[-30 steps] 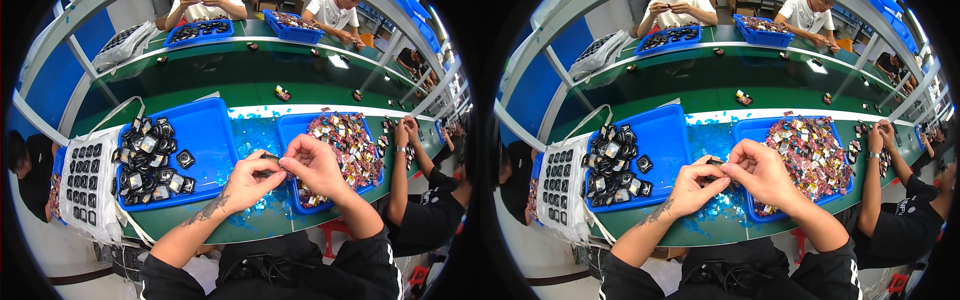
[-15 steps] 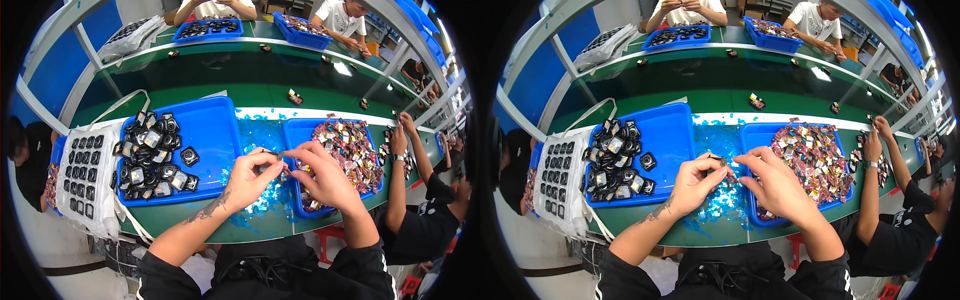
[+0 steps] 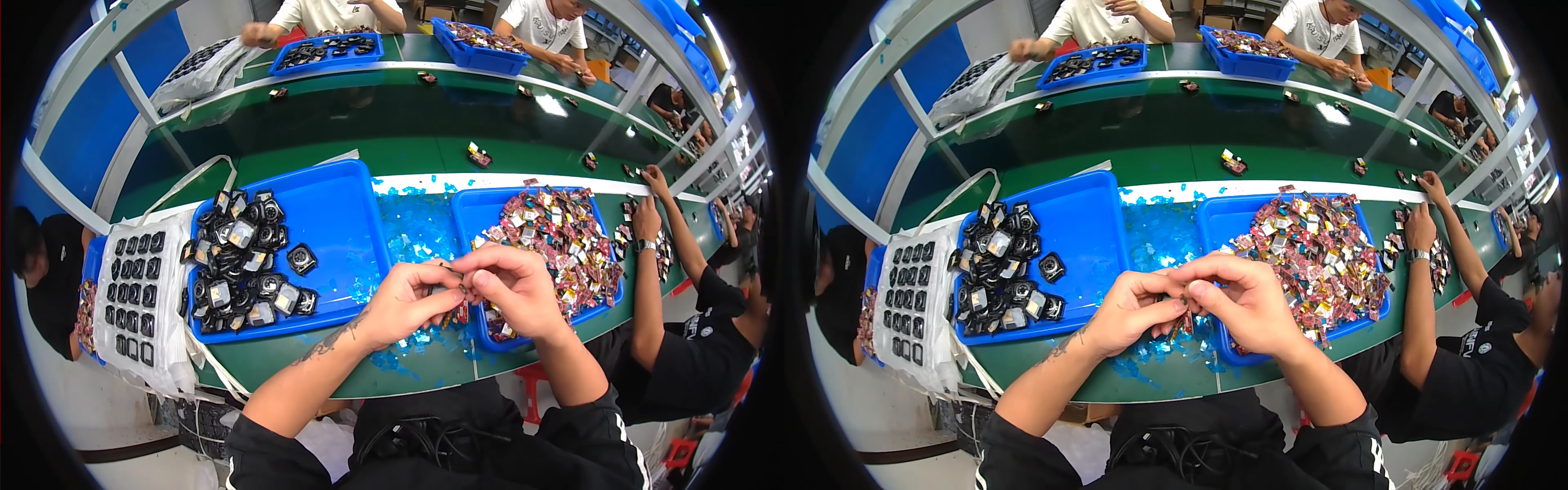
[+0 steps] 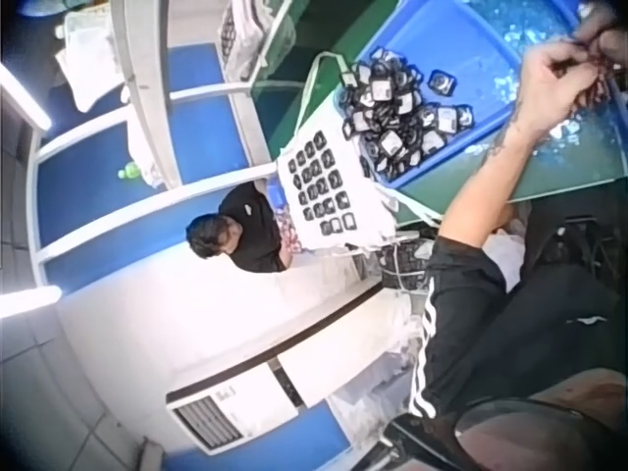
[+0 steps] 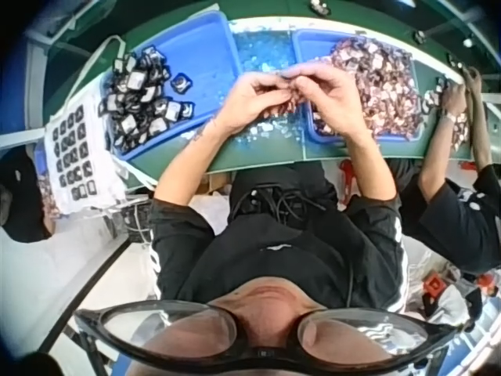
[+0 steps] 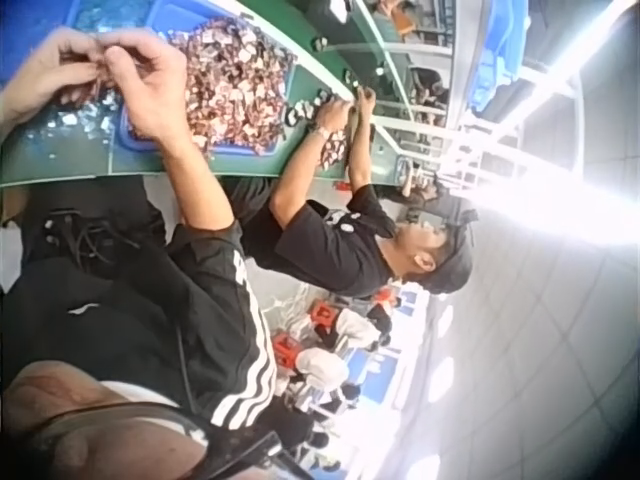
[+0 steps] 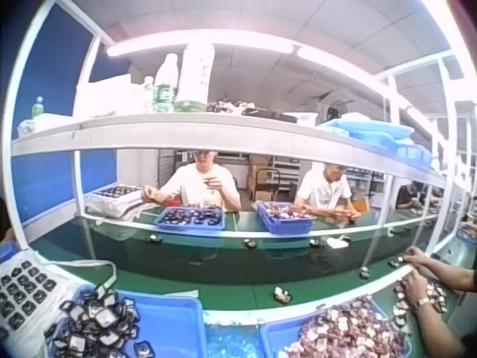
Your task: Assembling small electronic components for smartwatches at a factory production line.
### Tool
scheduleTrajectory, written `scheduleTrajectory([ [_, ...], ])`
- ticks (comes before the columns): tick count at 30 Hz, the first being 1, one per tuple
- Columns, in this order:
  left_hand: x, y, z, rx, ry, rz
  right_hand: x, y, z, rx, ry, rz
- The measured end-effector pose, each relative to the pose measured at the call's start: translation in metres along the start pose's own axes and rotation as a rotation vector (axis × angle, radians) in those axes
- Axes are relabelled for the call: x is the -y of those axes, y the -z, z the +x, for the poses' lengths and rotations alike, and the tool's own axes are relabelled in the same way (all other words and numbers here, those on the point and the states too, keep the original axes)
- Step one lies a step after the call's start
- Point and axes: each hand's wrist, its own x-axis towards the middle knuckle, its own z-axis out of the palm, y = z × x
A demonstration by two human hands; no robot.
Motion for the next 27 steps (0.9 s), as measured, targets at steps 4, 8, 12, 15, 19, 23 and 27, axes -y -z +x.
scheduleTrajectory([
  [4,-0.001,0.002,-0.001,0.108,0.031,-0.046,0.004,0.006,0.003,0.169,0.082,-0.208],
  [8,0.004,0.007,-0.002,0.129,0.067,-0.038,0.013,0.009,0.002,0.193,0.109,-0.334],
  [12,0.0,-0.012,0.001,-0.148,0.024,-0.046,0.005,0.007,-0.011,-0.134,0.031,-0.136],
  [15,0.009,-0.01,0.003,-0.145,-0.058,-0.023,-0.004,-0.007,-0.016,-0.222,0.035,-0.12],
  [19,0.013,-0.016,0.002,-0.126,-0.148,0.035,-0.008,-0.022,-0.009,-0.311,0.031,-0.339],
  [23,0.016,-0.016,0.001,-0.129,-0.22,0.079,0.008,-0.02,-0.009,-0.228,0.019,-0.537],
  [27,0.012,-0.012,0.004,-0.251,-0.303,-0.042,0.022,-0.012,-0.023,-0.09,-0.042,-0.459],
])
